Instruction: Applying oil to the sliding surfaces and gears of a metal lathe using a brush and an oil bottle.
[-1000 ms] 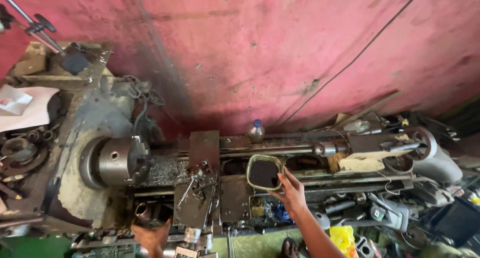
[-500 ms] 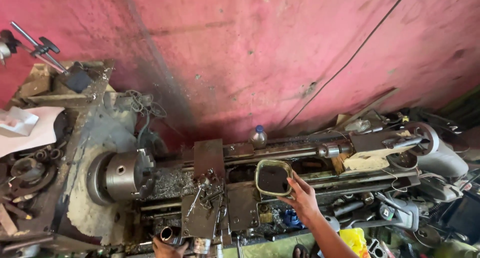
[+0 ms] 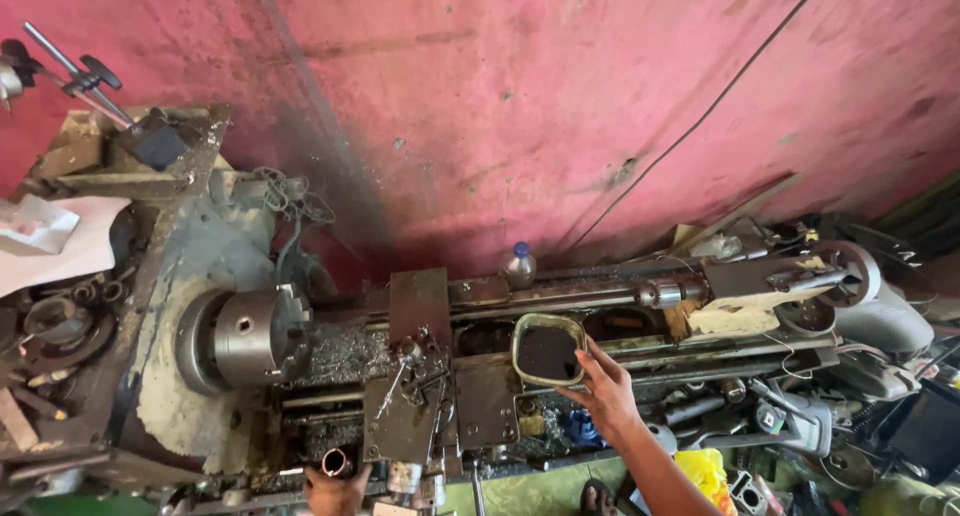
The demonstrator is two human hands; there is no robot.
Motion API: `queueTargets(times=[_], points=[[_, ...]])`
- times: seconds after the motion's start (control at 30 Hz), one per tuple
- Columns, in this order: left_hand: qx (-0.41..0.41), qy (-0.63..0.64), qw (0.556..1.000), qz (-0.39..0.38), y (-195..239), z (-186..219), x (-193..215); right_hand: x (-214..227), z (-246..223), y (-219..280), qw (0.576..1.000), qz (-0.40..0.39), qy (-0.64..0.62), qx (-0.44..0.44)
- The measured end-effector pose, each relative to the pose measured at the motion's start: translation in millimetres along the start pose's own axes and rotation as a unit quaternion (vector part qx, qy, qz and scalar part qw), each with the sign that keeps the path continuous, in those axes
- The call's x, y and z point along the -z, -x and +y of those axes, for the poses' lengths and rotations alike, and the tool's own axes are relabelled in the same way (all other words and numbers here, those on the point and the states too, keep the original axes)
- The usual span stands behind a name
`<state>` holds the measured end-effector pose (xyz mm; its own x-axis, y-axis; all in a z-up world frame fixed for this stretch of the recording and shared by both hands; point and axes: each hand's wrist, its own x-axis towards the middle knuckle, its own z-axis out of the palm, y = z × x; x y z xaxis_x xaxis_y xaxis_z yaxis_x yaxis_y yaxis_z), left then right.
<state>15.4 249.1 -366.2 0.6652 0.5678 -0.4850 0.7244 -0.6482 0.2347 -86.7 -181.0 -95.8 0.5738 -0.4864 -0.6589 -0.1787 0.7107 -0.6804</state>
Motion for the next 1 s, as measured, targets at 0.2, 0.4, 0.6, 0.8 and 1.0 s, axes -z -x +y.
queueTargets(times=[0.2,0.4,0.6,0.8,1.0], points=[[-0.111,0.075,0.99,0.047,10.1,-7.1,7.3,2.6,7.3,-4.8,1.0,0.024,-0.013,-0.01],[0.008,0.021,0.997,-0.077,16.4,0.6,29.2,4.3,8.1,-4.3,1.0,0.01,-0.008,-0.006],[-0.001,0.164,0.985,0.052,43.1,-35.9,61.8,5.7,3.2,2.7,1.0,0.013,-0.006,-0.023],[-0.346,0.274,0.82,0.363,258.6,33.8,173.5,9.9,1.9,4.7,0.999,-0.02,0.022,-0.024],[-0.605,0.117,0.783,-0.079,332.7,128.7,164.5,12.4,8.1,8.6,0.999,-0.025,0.018,-0.029]])
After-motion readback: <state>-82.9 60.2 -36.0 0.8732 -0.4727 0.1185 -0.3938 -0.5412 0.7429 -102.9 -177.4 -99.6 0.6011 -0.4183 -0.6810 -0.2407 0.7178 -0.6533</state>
